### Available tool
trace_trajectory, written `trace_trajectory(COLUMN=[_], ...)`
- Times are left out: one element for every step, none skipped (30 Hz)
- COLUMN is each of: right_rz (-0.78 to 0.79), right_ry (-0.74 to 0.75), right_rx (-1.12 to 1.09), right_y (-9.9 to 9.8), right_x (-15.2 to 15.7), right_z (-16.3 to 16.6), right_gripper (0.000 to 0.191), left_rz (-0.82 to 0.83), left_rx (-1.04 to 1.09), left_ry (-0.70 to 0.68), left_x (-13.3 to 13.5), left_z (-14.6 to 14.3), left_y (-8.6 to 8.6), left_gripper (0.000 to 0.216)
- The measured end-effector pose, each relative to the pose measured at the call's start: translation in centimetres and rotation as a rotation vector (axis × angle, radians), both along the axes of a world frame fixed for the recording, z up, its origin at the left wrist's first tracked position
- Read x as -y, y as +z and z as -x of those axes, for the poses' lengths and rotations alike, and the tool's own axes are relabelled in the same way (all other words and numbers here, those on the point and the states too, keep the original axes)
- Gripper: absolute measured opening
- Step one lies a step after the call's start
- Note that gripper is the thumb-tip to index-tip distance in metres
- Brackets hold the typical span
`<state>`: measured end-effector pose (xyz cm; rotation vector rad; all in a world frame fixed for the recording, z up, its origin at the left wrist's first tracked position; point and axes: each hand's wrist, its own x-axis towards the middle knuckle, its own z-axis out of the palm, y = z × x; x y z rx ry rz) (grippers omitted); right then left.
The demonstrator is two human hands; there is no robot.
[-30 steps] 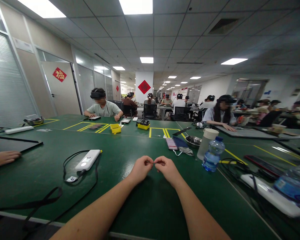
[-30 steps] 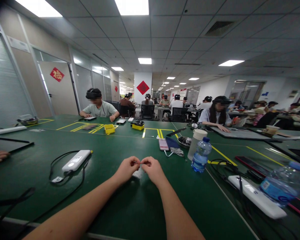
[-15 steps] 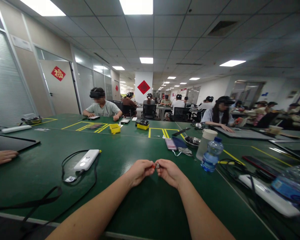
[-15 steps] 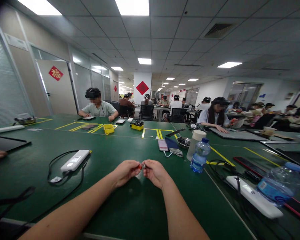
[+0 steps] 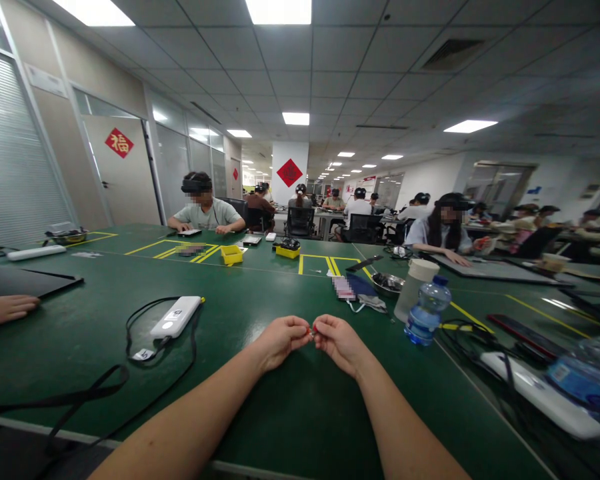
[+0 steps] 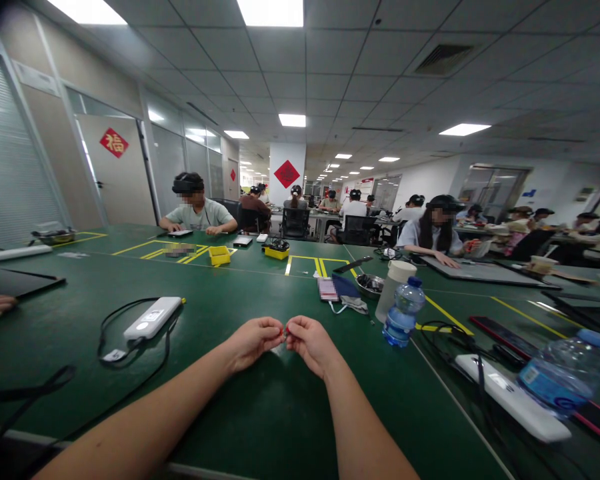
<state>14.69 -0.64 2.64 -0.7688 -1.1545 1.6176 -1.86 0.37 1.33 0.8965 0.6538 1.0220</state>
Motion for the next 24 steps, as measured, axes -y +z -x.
trace_trajectory(right_rz=[-0.031,-0.064,-0.102,-0.143,-0.187,-0.23,-0.271,-0.307,-0.339,-0.366,-0.391,-0.413,-0.433,-0.448,-0.46,-0.468,-0.474,-0.48,-0.486,-0.491,-0.495,-0.496,-0.494,-0.487], right_ry=[-0.038,-0.077,-0.119,-0.156,-0.185,-0.205,-0.217,-0.224,-0.229,-0.232,-0.238,-0.239,-0.236,-0.226,-0.215,-0.205,-0.199,-0.196,-0.198,-0.203,-0.209,-0.214,-0.218,-0.221], right_rx=[0.013,0.031,0.057,0.092,0.134,0.179,0.222,0.259,0.288,0.308,0.321,0.33,0.337,0.345,0.351,0.355,0.357,0.355,0.351,0.345,0.34,0.337,0.338,0.342], right_y=[-0.1,-0.2,-0.2,-0.3,-0.3,-0.4,-0.4,-0.4,-0.4,-0.4,-0.5,-0.5,-0.5,-0.5,-0.5,-0.5,-0.5,-0.5,-0.4,-0.4,-0.3,-0.3,-0.2,-0.1], right_x=[-0.1,-0.1,-0.2,-0.2,-0.2,-0.3,-0.3,-0.3,-0.3,-0.3,-0.3,-0.3,-0.4,-0.4,-0.4,-0.4,-0.4,-0.4,-0.4,-0.4,-0.4,-0.3,-0.3,-0.3], right_z=[0.1,0.2,0.2,0.2,0.3,0.3,0.3,0.3,0.3,0.3,0.3,0.3,0.3,0.4,0.4,0.5,0.6,0.6,0.6,0.7,0.7,0.7,0.7,0.7], right_gripper=[0.023,0.023,0.024,0.025,0.025,0.025,0.024,0.023,0.022,0.022,0.021,0.02,0.02,0.02,0.02,0.019,0.019,0.018,0.017,0.017,0.017,0.017,0.017,0.017], left_rz=[-0.007,-0.015,-0.022,-0.03,-0.037,-0.045,-0.054,-0.062,-0.069,-0.078,-0.086,-0.094,-0.102,-0.111,-0.121,-0.13,-0.139,-0.146,-0.152,-0.157,-0.164,-0.173,-0.187,-0.205], left_rx=[0.003,0.003,0.001,0.002,0.005,0.01,0.018,0.028,0.035,0.038,0.038,0.037,0.033,0.029,0.023,0.016,0.007,-0.005,-0.023,-0.046,-0.071,-0.097,-0.122,-0.144], left_ry=[0.016,0.03,0.042,0.055,0.069,0.08,0.089,0.094,0.096,0.097,0.099,0.103,0.108,0.111,0.112,0.109,0.106,0.104,0.103,0.106,0.113,0.121,0.132,0.144], left_x=[-0.2,-0.4,-0.6,-0.8,-1.0,-1.1,-1.2,-1.2,-1.3,-1.3,-1.2,-1.2,-1.1,-1.0,-0.8,-0.7,-0.6,-0.4,-0.3,-0.2,-0.2,-0.1,-0.1,-0.1], left_z=[0.0,0.1,0.1,0.2,0.2,0.3,0.3,0.3,0.3,0.2,0.2,0.2,0.2,0.1,0.1,0.1,0.1,0.1,0.1,0.0,0.0,0.0,0.0,-0.1], left_y=[-0.3,-0.5,-0.7,-0.9,-1.0,-1.1,-1.1,-1.1,-1.1,-1.1,-1.0,-1.0,-0.9,-0.8,-0.6,-0.5,-0.3,-0.2,-0.1,0.0,0.1,0.1,0.2,0.2], left_gripper=[0.018,0.022,0.025,0.027,0.029,0.028,0.027,0.025,0.024,0.023,0.023,0.023,0.024,0.026,0.027,0.028,0.029,0.029,0.029,0.028,0.028,0.028,0.027,0.027])
